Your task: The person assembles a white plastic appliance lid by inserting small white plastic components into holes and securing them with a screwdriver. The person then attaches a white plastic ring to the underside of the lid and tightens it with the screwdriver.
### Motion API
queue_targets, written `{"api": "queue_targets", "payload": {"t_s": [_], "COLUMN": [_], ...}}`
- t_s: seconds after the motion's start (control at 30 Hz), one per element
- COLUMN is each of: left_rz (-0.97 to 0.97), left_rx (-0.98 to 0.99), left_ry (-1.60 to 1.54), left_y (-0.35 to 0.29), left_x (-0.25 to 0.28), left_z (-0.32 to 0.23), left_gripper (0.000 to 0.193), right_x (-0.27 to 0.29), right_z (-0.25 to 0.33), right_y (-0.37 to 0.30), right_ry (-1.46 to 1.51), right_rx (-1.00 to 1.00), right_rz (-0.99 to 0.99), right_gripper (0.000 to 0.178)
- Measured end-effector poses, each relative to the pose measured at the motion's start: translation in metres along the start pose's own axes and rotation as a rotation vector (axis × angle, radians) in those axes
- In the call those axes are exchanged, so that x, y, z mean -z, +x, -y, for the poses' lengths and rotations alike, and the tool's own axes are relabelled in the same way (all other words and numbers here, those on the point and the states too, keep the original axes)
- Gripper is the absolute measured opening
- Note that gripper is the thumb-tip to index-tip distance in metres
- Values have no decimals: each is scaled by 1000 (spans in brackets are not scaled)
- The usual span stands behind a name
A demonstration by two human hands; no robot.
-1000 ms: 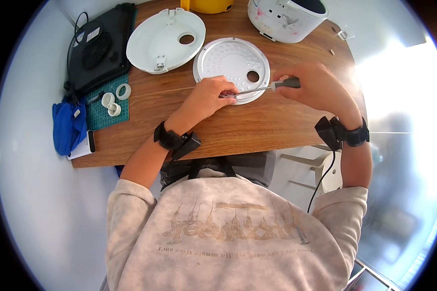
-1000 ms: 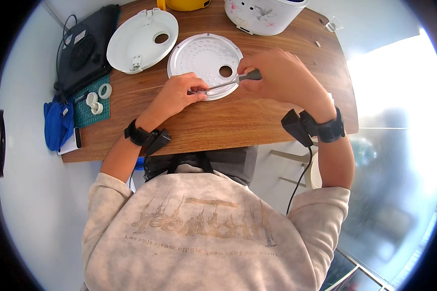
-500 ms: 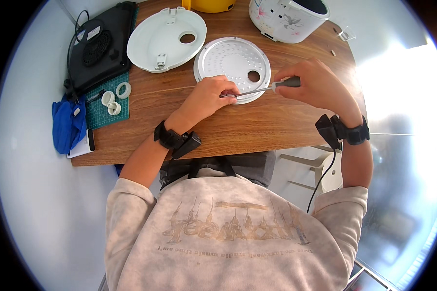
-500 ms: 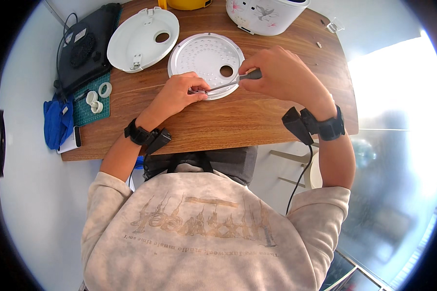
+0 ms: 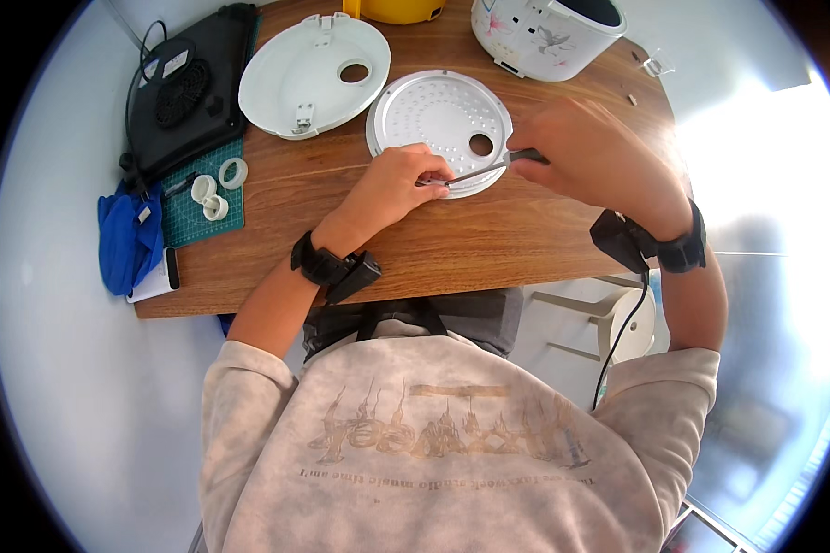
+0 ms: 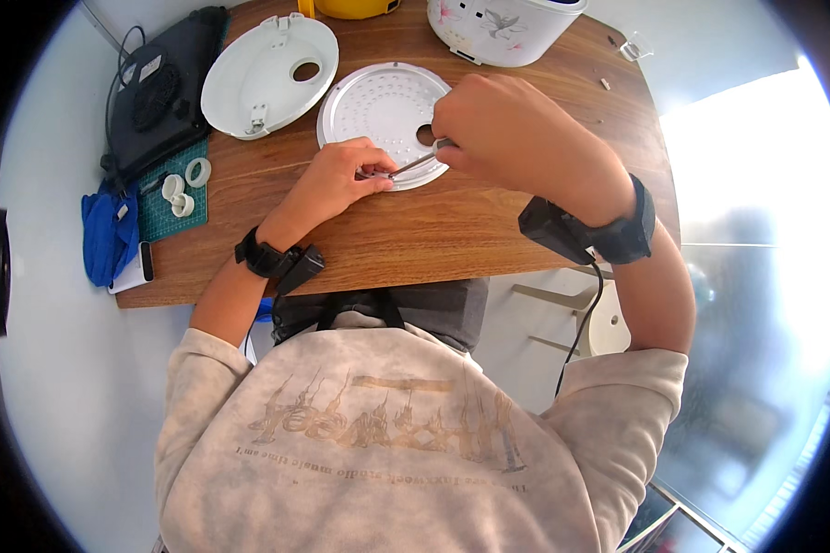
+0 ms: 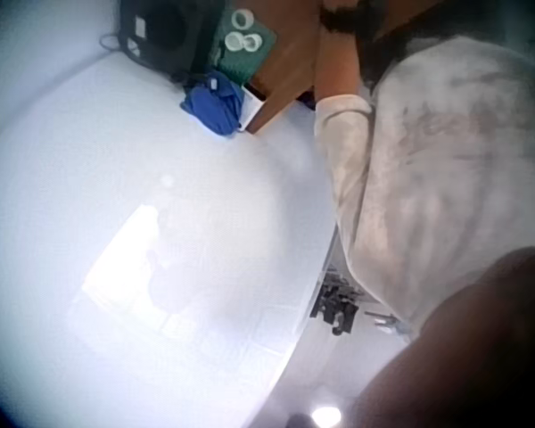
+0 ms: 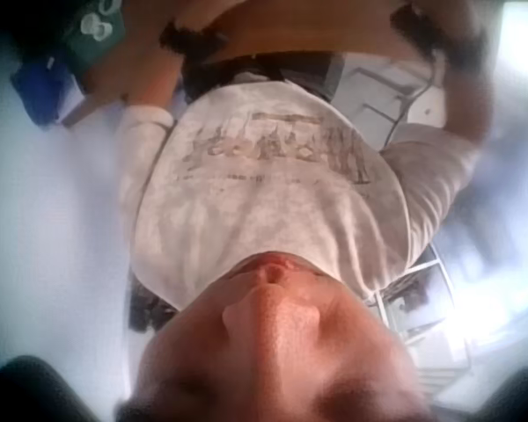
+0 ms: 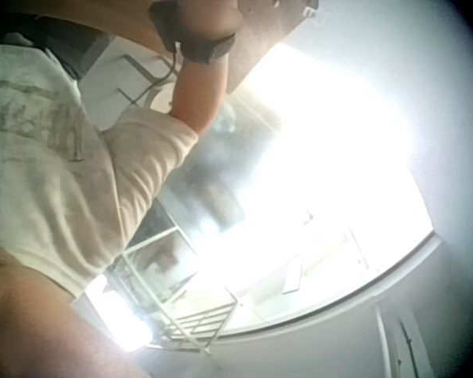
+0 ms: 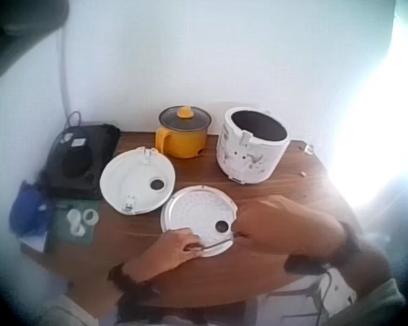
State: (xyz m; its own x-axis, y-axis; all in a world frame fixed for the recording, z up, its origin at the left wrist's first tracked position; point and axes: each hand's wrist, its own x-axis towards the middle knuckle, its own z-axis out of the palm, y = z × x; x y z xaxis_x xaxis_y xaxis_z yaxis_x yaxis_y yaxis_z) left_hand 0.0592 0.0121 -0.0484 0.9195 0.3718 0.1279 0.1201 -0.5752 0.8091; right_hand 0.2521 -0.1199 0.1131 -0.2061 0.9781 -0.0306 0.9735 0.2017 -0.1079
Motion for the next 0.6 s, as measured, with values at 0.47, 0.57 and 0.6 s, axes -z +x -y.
{"api": "queue_targets", "payload": {"t_s": [0.47,0.57,0.6], "left_rz": [9,1,4], "left_rx": [-15,-20,-14], "left_ry": [1,15,9], "left_y": [1,2,1], "left_x": [-1,0,0], "left_z": [3,2,2], "left_gripper": [20,20,21], "right_x": [-16,-11,-8], "right_z": [37,25,21], "right_y": [-7,-7,-8], "right_ry": [-91,-36,-1], "right_rx": [-117,-226,-283], "right_rz": [-6,18,40], "right_gripper": [20,19,21]}}
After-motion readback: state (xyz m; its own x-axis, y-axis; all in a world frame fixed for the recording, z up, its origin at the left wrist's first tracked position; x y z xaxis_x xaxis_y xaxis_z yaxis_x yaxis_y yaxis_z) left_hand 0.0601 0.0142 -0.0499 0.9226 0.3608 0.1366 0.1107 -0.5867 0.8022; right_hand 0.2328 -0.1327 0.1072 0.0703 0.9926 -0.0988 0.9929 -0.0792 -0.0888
